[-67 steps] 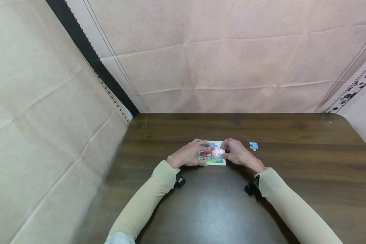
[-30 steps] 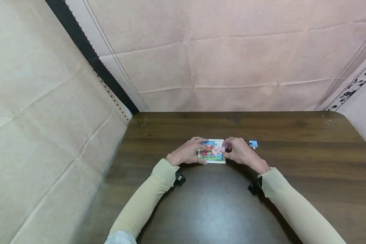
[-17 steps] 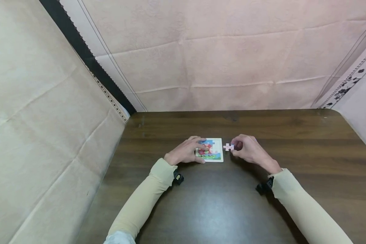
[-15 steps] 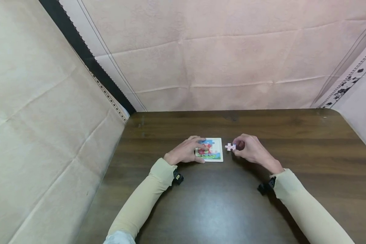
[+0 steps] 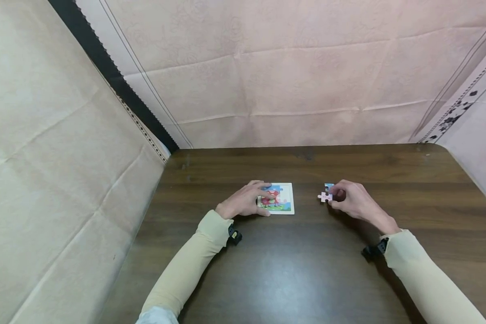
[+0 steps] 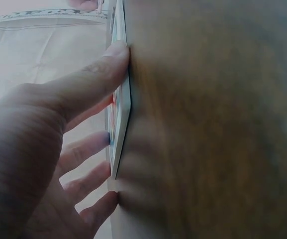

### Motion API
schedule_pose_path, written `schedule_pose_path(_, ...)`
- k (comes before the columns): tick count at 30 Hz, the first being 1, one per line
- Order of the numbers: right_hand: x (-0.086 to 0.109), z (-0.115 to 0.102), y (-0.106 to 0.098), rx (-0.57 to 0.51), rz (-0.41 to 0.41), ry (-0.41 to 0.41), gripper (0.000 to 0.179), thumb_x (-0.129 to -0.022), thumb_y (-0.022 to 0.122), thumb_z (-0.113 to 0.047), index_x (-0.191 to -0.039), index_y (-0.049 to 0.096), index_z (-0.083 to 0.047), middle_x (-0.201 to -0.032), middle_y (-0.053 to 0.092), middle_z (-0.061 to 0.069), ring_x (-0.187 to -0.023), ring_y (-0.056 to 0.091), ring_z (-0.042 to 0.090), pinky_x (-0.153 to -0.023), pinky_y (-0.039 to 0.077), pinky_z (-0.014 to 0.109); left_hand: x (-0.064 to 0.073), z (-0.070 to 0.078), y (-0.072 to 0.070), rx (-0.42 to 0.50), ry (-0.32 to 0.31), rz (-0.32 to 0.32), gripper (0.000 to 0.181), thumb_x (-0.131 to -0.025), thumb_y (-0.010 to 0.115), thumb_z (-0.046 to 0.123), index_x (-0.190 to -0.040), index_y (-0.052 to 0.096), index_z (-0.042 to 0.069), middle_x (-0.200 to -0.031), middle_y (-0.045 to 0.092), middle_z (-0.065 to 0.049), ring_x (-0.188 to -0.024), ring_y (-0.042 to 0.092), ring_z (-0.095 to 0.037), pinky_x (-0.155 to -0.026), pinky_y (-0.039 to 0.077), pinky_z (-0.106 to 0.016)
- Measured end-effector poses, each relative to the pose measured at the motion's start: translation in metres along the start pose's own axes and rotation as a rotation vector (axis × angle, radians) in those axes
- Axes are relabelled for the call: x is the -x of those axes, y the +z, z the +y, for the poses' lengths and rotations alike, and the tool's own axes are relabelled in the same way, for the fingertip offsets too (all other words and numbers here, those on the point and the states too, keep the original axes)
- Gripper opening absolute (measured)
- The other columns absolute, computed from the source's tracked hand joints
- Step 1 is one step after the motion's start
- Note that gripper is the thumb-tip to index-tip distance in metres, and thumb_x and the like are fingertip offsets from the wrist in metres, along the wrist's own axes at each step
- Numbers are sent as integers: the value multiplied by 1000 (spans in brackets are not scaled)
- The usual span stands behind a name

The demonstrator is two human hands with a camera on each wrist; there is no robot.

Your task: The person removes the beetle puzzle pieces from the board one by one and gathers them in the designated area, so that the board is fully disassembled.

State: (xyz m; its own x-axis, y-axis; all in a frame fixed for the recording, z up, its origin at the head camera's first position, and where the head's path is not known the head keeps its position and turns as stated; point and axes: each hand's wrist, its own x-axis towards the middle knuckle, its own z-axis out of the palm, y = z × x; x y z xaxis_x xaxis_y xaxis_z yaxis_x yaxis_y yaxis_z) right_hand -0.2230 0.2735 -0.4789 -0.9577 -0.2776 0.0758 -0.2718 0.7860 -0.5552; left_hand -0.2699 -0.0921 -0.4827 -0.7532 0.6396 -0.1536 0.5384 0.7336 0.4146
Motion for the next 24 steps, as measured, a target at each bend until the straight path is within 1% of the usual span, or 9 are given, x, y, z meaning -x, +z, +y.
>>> schedule_pose_path(8,6,15,-5,2,-34,17,28,-92,83,-5,-119,78,1,-110,72,18,-98,62,30,-86,54,45,0,1,0,17,-6,-1,62,-92,89,41,-148,70,24,-177,40,-4,-166,29,-32,-133,34,-58)
schedule_pose_path(13,6,22,-5,5,-47,15,26,-91,84,-6,-116,79,1,-108,71,17,-97,61,29,-82,50,38,-1,0,1,9,-7,-2,63,-92,89,42,-150,69,25,-178,40,-3,-167,28,-32,-133,34,-57)
schedule_pose_path(17,5,25,-6,-12,-73,19,26,-92,85,-6,-117,79,1,-108,70,17,-96,59,28,-80,48,34,0,-1,1,12,-12,-4,63,-93,88,42,-150,69,25,-178,40,-2,-167,28,-32,-133,34,-58)
schedule_pose_path(24,3,26,-8,-17,-98,16,27,-94,85,-9,-119,79,1,-110,69,17,-98,60,29,-81,49,37,0,-1,2,4,-14,-5,61,-93,88,41,-149,69,25,-178,39,-2,-167,28,-30,-134,34,-57)
